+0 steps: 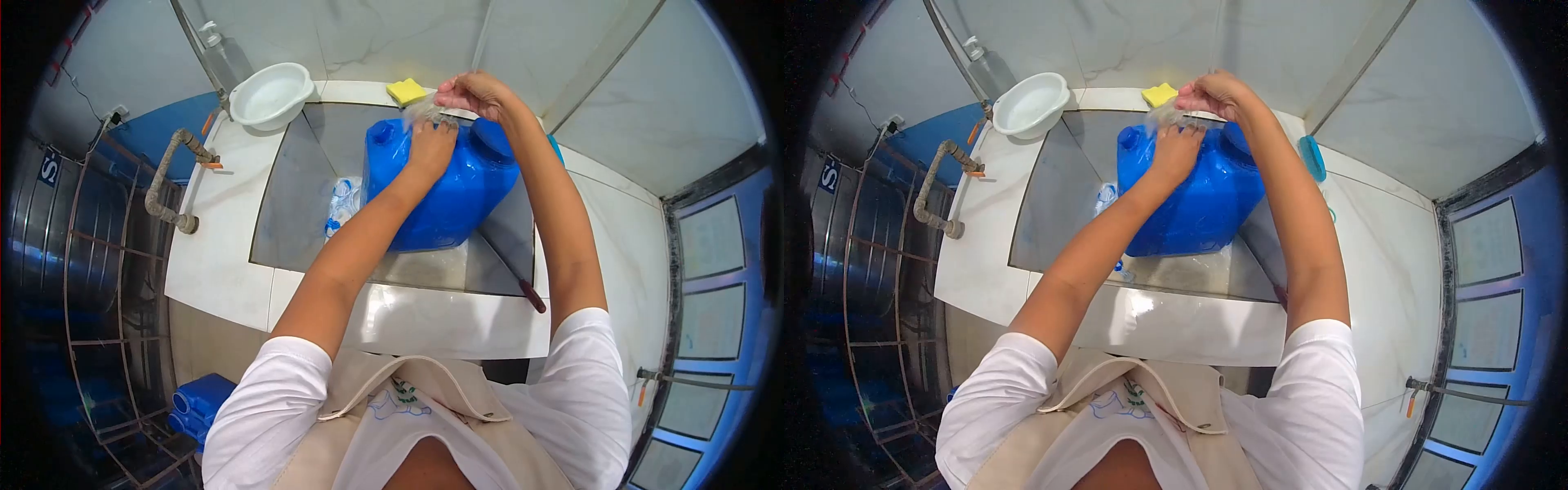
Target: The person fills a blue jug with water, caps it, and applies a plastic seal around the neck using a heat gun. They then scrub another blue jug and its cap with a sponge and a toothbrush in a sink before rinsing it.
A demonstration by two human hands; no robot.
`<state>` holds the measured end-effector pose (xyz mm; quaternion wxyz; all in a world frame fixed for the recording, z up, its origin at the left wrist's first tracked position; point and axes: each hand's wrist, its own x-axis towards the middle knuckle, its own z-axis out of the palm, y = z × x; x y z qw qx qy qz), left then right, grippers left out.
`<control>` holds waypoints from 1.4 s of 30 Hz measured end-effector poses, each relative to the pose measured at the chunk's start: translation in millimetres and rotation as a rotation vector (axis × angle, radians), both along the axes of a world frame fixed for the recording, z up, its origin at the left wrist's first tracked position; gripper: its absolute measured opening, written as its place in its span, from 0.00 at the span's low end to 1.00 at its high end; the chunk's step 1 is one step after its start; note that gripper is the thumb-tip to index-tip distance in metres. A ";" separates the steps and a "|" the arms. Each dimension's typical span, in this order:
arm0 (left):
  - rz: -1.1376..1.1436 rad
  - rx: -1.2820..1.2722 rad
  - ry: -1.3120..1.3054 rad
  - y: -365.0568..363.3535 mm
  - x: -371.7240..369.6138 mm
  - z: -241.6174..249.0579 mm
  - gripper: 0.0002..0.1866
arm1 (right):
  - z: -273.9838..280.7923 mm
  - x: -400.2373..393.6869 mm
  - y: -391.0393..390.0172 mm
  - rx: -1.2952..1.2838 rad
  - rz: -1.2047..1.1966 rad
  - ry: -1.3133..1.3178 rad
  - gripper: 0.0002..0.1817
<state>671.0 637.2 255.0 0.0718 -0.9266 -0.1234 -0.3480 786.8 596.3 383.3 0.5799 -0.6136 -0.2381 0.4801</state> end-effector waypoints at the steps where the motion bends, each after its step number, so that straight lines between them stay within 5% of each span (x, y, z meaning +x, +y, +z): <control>1: -0.003 0.002 -0.001 -1.3 -2.0 1.4 0.11 | -0.1 0.8 -0.8 -0.009 0.018 -0.019 0.08; 4: -0.012 -0.048 0.102 -7.2 -9.9 16.5 0.12 | 0.8 -3.7 -5.4 -0.005 0.001 -0.084 0.09; 8: -0.414 -0.271 0.218 2.5 -32.7 22.5 0.15 | -10.9 -12.1 -20.6 0.002 -0.004 -0.173 0.11; 9: -0.603 -0.357 0.196 4.6 -44.6 24.1 0.15 | -25.3 -14.9 -29.4 -0.054 0.145 -0.391 0.14; 12: -0.701 -0.195 0.149 19.4 -101.0 41.4 0.16 | -82.7 -44.7 -73.1 -0.023 0.368 -0.997 0.23; 15: -0.706 -0.133 0.202 32.1 -156.7 43.7 0.16 | -96.5 -111.1 -117.1 -0.184 0.342 -0.927 0.26; 18: -0.718 -0.122 0.581 14.0 -181.9 32.1 0.15 | -99.3 -157.4 -137.2 -0.207 0.345 -0.961 0.29; 21: -0.619 -0.069 0.344 -7.5 -195.6 5.0 0.12 | -105.9 -178.0 -149.2 -0.149 0.246 -1.239 0.29; 25: -0.425 -0.203 0.297 -34.5 -211.4 -5.6 0.12 | -111.1 -189.8 -154.2 -0.149 0.264 -1.226 0.29; 27: 0.048 -0.580 0.537 -55.9 -209.2 16.6 0.12 | -105.4 -187.4 -154.2 -0.199 0.326 -1.182 0.28; 30: -0.036 -0.647 0.627 -35.4 -212.6 25.5 0.16 | -112.0 -160.4 -163.8 0.071 0.074 -1.096 0.22; 31: -0.031 -0.647 0.619 -34.2 -214.3 28.9 0.16 | -110.1 -141.4 -174.2 -0.012 -0.099 -1.132 0.19; 33: -0.523 -0.450 0.145 -37.1 -225.2 41.9 0.19 | -118.2 -86.8 -205.7 -0.191 -0.414 -1.230 0.11; 35: -0.569 -0.435 0.223 -34.9 -228.7 39.2 0.20 | -128.3 -29.9 -245.6 -0.692 -0.335 -1.342 0.11; 37: -0.609 -0.421 0.294 -36.5 -228.9 38.4 0.20 | -141.3 -6.7 -270.3 -0.831 -0.430 -1.487 0.09; 40: -0.210 -0.735 0.446 -37.7 -224.2 44.0 0.19 | -165.9 21.1 -282.8 -0.883 -0.532 -1.513 0.09; 42: 0.174 -1.233 0.788 -29.7 -216.5 48.9 0.20 | -170.9 33.5 -283.4 -0.877 -0.524 -1.503 0.10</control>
